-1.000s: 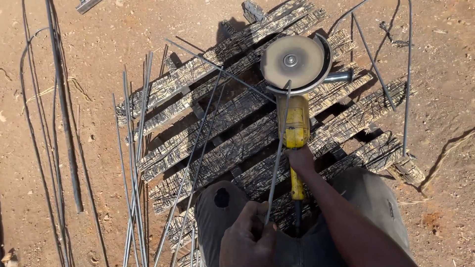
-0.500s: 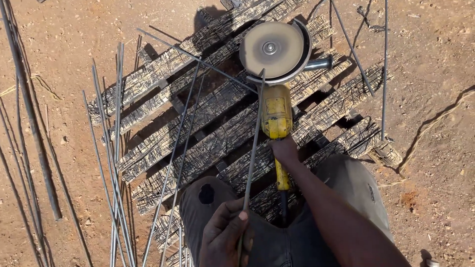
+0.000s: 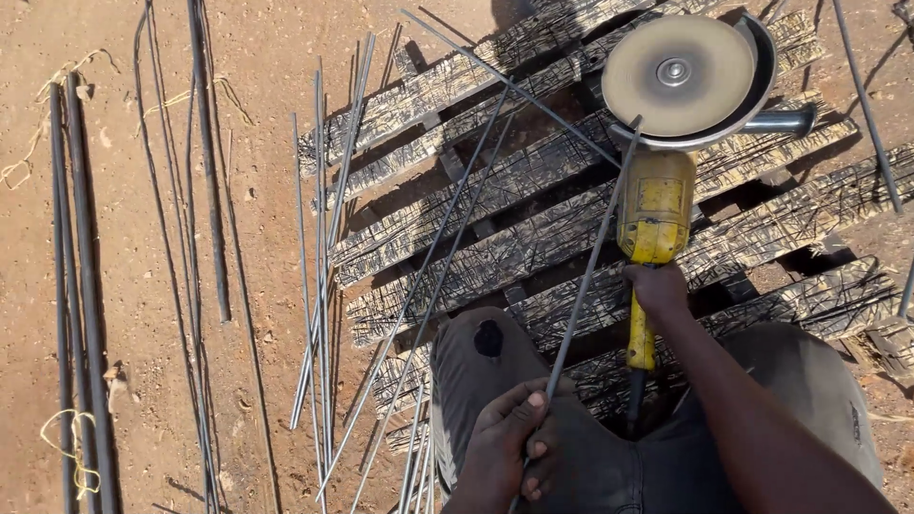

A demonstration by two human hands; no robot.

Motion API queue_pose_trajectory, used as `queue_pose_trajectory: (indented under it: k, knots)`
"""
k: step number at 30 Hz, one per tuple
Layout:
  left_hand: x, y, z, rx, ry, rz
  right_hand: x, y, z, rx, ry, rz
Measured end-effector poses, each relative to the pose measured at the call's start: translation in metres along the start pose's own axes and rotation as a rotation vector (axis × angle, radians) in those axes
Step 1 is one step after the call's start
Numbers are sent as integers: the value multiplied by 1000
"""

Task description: Grinding the tips of thin metal rods using a power angle grinder

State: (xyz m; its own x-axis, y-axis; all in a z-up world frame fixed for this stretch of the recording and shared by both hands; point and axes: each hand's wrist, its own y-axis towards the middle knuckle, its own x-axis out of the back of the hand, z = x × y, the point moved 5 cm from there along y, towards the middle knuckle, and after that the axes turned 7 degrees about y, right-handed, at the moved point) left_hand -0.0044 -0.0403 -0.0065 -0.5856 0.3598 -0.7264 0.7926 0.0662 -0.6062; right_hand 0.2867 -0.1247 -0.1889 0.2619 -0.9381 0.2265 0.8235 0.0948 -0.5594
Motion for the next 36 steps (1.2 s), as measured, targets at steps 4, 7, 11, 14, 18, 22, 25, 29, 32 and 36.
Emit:
queue_pose_trajectory:
  k: [4, 7, 11, 14, 18, 22, 25, 29, 32, 36]
  knots:
    - [84, -14, -73, -196, 1135, -502, 2, 0, 6, -19, 30, -5]
    - [162, -5, -120, -333, 1759, -668, 2, -1, 0, -43, 22, -15]
    - [231, 29, -163, -389, 2027, -830, -1, -9, 8, -43, -8, -9]
    - [218, 43, -174, -492, 2054, -800, 5, 17, -16, 68, 108, 89]
    - [254, 86, -180, -521, 2223, -833, -6, -15, 11, -54, 19, 34]
    - [339, 141, -170, -548, 2451, -671, -7, -12, 10, -72, -22, 6]
    - [337, 143, -176, -722, 2401, -558, -6, -1, -2, -54, -10, 19]
    - [286, 100, -262, -465, 1846, -1154, -1, 14, -17, -71, 0, 10]
    - [386, 99, -336, -827, 1666, -1652, -4, 10, -11, -35, -27, 9]
    - [440, 96, -359, -237, 1315, -1572, -6, 8, -6, -34, 32, 23]
